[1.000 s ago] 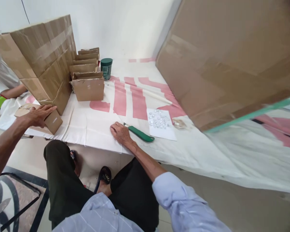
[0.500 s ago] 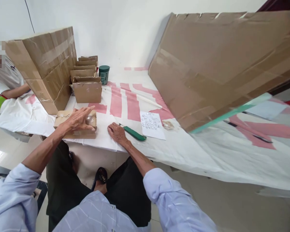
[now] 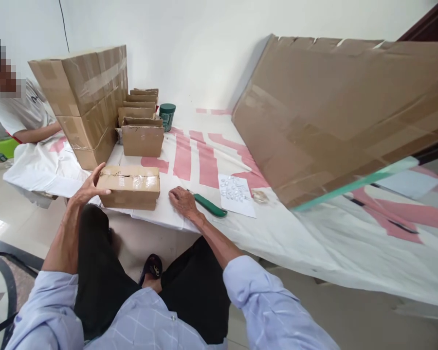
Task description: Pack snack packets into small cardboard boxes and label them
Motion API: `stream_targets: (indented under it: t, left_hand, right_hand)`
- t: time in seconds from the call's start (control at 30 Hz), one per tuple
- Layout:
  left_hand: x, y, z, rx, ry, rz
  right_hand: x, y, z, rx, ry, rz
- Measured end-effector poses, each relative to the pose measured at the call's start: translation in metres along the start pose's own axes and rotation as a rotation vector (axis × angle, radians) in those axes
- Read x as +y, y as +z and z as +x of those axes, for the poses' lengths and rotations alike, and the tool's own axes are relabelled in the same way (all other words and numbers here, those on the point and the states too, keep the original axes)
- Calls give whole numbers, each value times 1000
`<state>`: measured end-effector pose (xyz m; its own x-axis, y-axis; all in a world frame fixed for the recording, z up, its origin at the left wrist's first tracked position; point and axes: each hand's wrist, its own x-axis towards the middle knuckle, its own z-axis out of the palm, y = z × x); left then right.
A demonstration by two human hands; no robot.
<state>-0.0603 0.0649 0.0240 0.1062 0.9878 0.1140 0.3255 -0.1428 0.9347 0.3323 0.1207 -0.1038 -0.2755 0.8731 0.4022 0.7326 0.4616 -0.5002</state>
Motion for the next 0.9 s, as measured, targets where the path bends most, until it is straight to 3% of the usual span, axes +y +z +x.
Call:
stream_targets:
  t: [0.27,0.5,0.73,0.83,0.9]
  left_hand:
    - [2,43,-27,43,91,14]
    - [4,87,-49,198,141,70]
    - [10,94,-58,160,174,109]
    - [14,94,-61,124,168,124]
    - [16,93,-61,107,168,141]
  right_hand:
    - [-5,-44,8,147,-4,79]
    - [-42,-86,18,235,-24,262]
    - [-70,-108,12,139,-174,246]
    - [-106,-136,3,221,-269,248]
    - [-136,-149,-20,282,-389,274]
